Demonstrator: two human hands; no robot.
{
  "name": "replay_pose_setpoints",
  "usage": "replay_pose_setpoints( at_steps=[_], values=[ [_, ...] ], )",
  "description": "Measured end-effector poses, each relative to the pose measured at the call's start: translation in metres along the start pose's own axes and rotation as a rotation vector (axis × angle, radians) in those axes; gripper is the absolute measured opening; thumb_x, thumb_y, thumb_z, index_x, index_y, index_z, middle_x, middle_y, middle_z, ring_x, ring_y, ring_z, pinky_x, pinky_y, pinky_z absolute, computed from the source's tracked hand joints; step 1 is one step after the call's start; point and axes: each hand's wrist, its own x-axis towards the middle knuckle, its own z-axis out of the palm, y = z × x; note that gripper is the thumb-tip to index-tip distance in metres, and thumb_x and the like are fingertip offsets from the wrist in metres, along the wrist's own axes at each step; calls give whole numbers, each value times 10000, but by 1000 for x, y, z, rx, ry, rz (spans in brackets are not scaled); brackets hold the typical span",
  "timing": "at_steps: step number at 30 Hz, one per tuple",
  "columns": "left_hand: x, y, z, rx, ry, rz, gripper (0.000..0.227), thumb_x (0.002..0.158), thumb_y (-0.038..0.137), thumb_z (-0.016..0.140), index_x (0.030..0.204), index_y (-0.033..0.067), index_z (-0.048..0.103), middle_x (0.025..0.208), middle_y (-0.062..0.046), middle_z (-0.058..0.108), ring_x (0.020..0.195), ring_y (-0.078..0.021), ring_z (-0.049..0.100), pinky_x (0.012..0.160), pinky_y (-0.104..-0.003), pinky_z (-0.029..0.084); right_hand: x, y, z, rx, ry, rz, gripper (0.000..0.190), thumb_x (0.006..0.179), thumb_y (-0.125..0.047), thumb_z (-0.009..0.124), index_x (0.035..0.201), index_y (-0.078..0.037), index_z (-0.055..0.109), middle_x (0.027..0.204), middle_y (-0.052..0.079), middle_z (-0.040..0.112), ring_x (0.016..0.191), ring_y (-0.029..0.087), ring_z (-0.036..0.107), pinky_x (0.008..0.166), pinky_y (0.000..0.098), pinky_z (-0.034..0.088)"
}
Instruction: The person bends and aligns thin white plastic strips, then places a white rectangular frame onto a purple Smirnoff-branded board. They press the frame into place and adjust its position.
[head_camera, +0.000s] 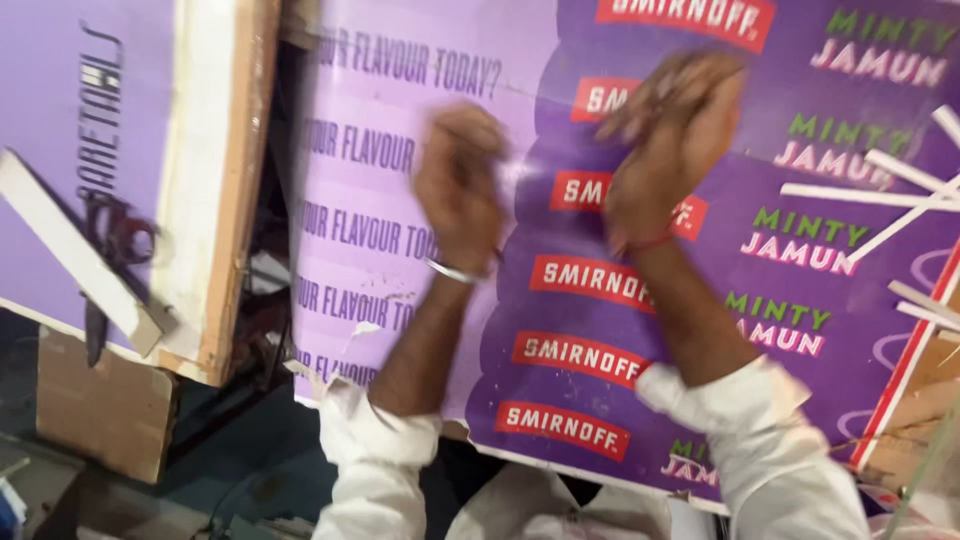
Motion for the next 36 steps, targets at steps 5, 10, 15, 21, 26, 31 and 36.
replay_pose_setpoints(
  at_steps=[5,10,15,21,26,31,36],
  values=[
    [-21,21,-34,177,180,-27,67,1051,-15,570,1031,40,605,866,-51,646,634,-71,515,482,-210,417,-34,-50,-11,26,32,-62,158,1188,-221,484,1080,-108,462,956,27,502,658,101,482,564,282,509],
    [-80,62,-53,127,275,-279,23,1065,86,597,1067,65,590,794,13,603,584,-8,428,488,-171,308,-121,-91,-19,-159,98,57,306,1152,-329,379,968,-115,495,767,-14,469,600,90,453,589,295,550],
    [-176,78,-32,-81,125,-411,200,1077,97,656,963,79,492,889,27,542,814,-60,534,738,-231,497,-246,-144,-46,-253,233,705,326,1071,-378,443,861,-139,517,681,16,457,613,131,504,635,286,505],
    [-247,94,-34,176,-6,-447,91,1004,103,637,1051,26,641,808,4,647,744,-63,595,689,-220,478,-299,-259,-118,-557,-170,275,125,978,-153,631,1052,-55,611,928,19,596,836,119,596,757,288,518],
    [-250,96,-38,165,-60,-389,81,983,103,664,1010,27,669,740,24,618,673,-44,534,602,-215,428,-230,-351,-163,-1030,-430,74,187,923,-121,696,1103,-83,662,986,44,705,913,151,669,827,293,531],
    [-260,99,-36,231,-112,-344,74,994,114,671,994,40,668,673,11,596,588,-34,493,508,-227,378,-132,-380,-211,-1824,-535,-505,406,971,-322,674,1324,-122,654,1183,167,685,1122,377,657,964,475,534],
    [-253,109,-41,220,-63,-305,76,974,110,680,1010,47,660,701,16,615,590,-25,509,503,-231,401,-77,-346,-253,-2013,-416,-153,380,1056,-408,722,1259,-87,698,1127,236,705,961,402,703,908,497,559]
  ],
)
